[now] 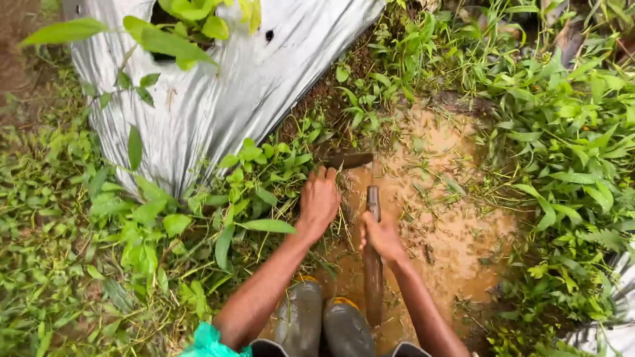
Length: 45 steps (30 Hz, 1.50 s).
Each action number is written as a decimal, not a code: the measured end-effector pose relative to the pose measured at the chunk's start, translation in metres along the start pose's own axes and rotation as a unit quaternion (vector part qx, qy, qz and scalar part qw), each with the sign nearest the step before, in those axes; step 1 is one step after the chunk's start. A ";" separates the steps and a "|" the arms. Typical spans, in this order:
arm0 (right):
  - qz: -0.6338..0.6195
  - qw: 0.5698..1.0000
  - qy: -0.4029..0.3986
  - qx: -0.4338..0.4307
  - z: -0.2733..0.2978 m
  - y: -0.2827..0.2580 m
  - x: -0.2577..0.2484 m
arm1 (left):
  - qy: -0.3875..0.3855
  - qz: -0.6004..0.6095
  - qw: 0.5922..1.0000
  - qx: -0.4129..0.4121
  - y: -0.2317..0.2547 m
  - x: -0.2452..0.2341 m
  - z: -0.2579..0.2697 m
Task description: The person uses a hoe to dig into the muddy soil and remove weeds from a narrow channel between plastic-covered mounds. They repeatedly strike the ground to loosen the earth and pull out the vegetation by hand, clearing the area of unwanted plants.
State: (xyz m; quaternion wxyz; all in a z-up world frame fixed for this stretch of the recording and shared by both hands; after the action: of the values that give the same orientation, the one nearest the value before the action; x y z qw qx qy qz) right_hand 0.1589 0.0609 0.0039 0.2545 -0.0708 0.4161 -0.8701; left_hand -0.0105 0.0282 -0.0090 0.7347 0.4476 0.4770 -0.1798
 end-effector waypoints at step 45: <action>-0.266 0.953 0.128 0.062 0.024 0.049 -0.004 | -0.007 -0.316 0.944 0.094 -0.010 0.027 0.042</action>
State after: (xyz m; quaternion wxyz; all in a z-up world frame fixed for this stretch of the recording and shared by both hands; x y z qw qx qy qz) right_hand 0.1896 0.0205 -0.0178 -0.0381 -0.0510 0.3568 -0.9320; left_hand 0.0183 -0.0081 -0.0314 0.5984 0.3397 0.5694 -0.4498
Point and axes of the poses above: each hand's wrist, its own z-axis away from the middle knuckle, its own x-axis out of the palm, y = z × x, the point moved 5 cm from there along -z, towards the middle knuckle, and after that the axes turned 3 degrees about y, right-handed, at the moved point
